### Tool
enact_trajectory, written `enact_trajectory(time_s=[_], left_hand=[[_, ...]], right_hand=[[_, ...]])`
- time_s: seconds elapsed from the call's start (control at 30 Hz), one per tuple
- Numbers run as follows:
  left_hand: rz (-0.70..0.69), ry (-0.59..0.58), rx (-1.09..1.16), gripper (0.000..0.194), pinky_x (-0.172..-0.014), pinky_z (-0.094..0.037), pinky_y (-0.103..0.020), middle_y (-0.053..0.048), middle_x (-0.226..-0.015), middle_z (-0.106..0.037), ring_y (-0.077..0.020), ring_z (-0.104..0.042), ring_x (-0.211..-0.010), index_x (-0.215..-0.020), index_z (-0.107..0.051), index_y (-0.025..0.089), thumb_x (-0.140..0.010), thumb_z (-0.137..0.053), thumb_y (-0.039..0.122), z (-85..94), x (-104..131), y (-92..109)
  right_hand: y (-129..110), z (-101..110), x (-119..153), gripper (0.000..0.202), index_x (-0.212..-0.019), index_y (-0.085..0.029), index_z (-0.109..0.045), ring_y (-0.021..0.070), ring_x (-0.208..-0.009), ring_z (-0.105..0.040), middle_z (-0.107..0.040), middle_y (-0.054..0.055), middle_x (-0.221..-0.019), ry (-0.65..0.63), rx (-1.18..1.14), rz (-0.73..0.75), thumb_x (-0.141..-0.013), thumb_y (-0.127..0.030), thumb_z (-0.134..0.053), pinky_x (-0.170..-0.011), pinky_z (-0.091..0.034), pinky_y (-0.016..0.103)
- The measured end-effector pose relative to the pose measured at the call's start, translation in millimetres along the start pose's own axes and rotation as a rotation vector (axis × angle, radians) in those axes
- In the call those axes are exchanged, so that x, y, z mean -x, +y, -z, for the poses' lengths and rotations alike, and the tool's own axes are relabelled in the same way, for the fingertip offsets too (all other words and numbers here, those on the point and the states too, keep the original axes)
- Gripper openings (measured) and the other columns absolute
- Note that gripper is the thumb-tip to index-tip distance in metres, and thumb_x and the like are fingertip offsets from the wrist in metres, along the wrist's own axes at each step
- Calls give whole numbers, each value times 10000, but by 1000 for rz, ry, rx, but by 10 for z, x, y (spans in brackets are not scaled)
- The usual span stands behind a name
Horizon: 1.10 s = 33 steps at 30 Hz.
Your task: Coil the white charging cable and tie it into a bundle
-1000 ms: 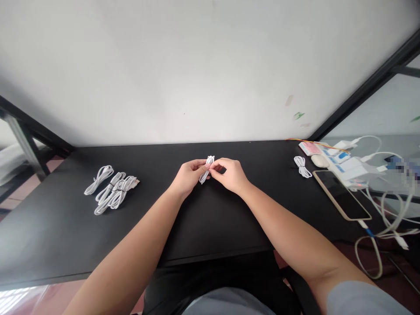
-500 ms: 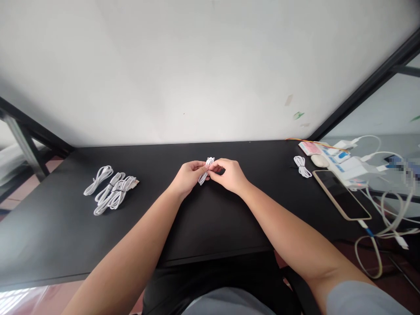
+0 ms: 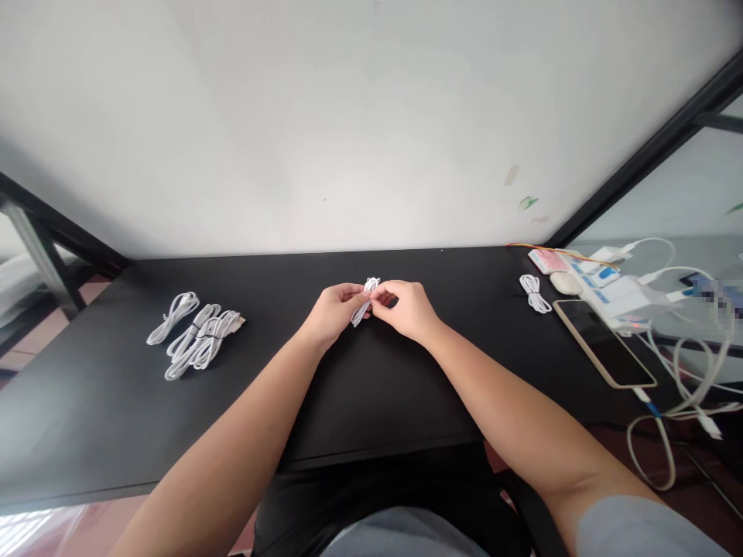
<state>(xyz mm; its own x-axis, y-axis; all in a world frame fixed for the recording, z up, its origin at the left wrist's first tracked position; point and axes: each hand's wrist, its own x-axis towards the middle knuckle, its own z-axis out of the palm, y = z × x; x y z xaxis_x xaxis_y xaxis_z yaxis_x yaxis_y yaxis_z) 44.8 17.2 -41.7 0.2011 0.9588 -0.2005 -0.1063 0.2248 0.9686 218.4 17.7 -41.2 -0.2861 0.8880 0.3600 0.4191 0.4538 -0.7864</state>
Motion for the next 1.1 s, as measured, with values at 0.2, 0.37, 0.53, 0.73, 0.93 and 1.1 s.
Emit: enact_trajectory(time_s=[0.2, 0.37, 0.53, 0.73, 0.93, 1.1], left_hand=[[7, -5, 19, 617, -614, -474, -212, -73, -827, -726, -85, -618, -658, -1037, -719, 95, -637, -879, 537, 5, -6, -9], [0, 8, 35, 575, -639, -502, -212, -79, -848, -727, -88, -637, -680, -1030, -716, 94, -666, -868, 512, 4, -14, -27], [13, 53, 76, 538, -662, -531, -214, -83, -868, -729, -90, -658, -693, -1024, -693, 82, -692, -863, 470, -22, -19, -19], [35, 54, 116, 484, -735, -583, -247, -105, -922, -744, -98, -678, -751, -1039, -690, 79, -731, -850, 416, -28, -3, 11], [82, -30, 65, 515, -642, -519, -215, -106, -881, -742, -95, -656, -705, -1052, -731, 73, -719, -853, 447, 10, 25, 54], [80, -44, 20, 558, -694, -546, -238, -114, -907, -748, -97, -661, -721, -1046, -739, 81, -707, -848, 511, 15, 26, 47]], right_hand=[[-3, 12, 8, 35, -825, -191, -685, 110, -698, -682, -739, 1, -786, 4, -42, -6, -835, -216, -662, -728, -575, 245], [12, 11, 1, 51, -845, -192, -672, 117, -723, -687, -738, 11, -811, -8, -89, 12, -848, -243, -670, -744, -585, 261], [-6, 20, -6, 86, -870, -194, -682, 125, -747, -707, -749, 14, -828, -14, -125, -12, -835, -268, -707, -761, -592, 268], [8, 29, -11, 151, -839, -191, -712, 130, -722, -700, -760, 24, -818, -3, -80, -66, -853, -342, -713, -727, -586, 267], [16, 40, -4, 171, -816, -187, -737, 119, -692, -681, -762, 21, -809, -43, -20, -42, -878, -336, -682, -690, -553, 244], [12, 50, 1, 197, -793, -183, -738, 120, -674, -671, -753, 19, -771, -64, 1, -36, -891, -337, -666, -664, -528, 242]])
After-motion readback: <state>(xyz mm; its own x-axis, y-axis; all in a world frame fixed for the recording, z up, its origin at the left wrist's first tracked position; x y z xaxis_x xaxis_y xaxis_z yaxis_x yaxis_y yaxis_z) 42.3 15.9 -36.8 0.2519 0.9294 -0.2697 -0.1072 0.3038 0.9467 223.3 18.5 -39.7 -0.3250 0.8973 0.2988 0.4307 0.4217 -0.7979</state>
